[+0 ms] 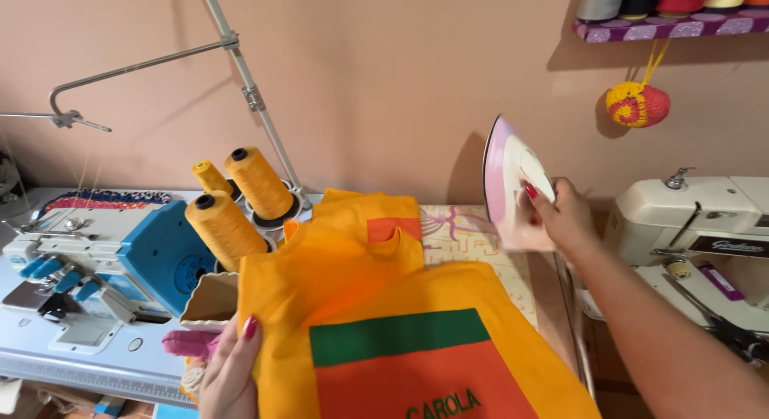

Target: The person irons a yellow t-shirt with a name patch on an ironing board, repeatedly smoothing the front and sleeves. They adjust the shirt and reposition it several times to ensure even coverage. The iron is used consistently across the garment surface.

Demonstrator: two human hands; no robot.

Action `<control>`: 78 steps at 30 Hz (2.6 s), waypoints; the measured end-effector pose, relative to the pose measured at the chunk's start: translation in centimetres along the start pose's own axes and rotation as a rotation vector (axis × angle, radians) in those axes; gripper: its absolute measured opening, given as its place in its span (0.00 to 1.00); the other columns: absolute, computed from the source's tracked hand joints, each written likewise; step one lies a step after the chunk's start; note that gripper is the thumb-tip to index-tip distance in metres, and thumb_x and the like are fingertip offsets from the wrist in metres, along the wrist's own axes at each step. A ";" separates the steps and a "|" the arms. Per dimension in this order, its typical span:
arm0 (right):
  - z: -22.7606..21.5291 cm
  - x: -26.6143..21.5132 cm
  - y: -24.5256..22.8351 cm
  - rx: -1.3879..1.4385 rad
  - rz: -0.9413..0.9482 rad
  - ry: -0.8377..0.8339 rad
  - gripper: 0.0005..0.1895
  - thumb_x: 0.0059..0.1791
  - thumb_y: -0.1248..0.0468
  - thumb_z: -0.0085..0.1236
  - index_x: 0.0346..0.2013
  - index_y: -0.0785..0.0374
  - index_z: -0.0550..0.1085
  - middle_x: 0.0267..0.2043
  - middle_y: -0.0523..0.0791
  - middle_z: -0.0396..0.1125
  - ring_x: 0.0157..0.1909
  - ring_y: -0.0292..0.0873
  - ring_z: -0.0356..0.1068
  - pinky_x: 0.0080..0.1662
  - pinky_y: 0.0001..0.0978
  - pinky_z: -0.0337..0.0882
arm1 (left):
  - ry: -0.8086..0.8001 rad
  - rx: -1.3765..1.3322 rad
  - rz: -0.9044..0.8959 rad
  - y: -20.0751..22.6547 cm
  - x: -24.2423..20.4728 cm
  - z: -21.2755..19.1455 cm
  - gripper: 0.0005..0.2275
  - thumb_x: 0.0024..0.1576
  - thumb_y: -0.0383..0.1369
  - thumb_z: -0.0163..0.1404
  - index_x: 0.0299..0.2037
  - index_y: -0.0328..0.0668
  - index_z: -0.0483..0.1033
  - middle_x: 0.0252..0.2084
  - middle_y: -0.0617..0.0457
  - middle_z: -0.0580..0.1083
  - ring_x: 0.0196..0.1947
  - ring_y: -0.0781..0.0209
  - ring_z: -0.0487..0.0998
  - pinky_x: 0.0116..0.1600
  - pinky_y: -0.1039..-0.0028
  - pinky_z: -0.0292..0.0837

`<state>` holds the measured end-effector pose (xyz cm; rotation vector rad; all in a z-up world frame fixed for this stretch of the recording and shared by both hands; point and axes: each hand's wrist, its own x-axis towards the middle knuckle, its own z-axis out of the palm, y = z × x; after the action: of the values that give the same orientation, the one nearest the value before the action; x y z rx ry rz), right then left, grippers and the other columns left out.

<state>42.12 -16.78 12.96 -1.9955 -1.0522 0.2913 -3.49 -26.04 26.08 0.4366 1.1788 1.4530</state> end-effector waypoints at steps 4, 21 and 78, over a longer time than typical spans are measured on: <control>5.8 0.1 5.0 0.304 -0.039 0.032 0.26 0.51 0.51 0.54 0.60 0.62 0.67 0.53 0.53 0.70 0.53 0.54 0.71 0.48 0.46 0.67 | -0.143 -0.105 0.224 -1.9 2.5 -3.2 0.20 0.57 0.24 0.42 0.59 0.23 0.73 0.55 0.31 0.75 0.55 0.39 0.77 0.62 0.61 0.71; 4.5 -10.3 0.5 0.424 0.505 -0.793 0.29 0.48 0.50 0.56 0.63 0.53 0.73 0.38 0.47 0.69 0.32 0.42 0.61 0.35 0.32 0.60 | -0.374 -0.100 0.005 -3.7 6.4 -2.0 0.21 0.59 0.32 0.46 0.63 0.34 0.73 0.58 0.38 0.76 0.55 0.46 0.77 0.57 0.64 0.72; -15.9 0.0 31.6 -0.999 0.293 -0.103 0.30 0.56 0.35 0.35 0.51 0.39 0.83 0.52 0.43 0.81 0.61 0.47 0.77 0.56 0.49 0.75 | -0.695 1.608 0.411 -16.7 23.3 2.8 0.47 0.47 0.54 0.60 0.72 0.30 0.55 0.46 0.35 0.80 0.52 0.35 0.81 0.55 0.51 0.77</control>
<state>68.70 -35.15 -1.40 -3.0664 -1.0671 -0.0055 1.09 -6.69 5.23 2.1440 1.4565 0.2150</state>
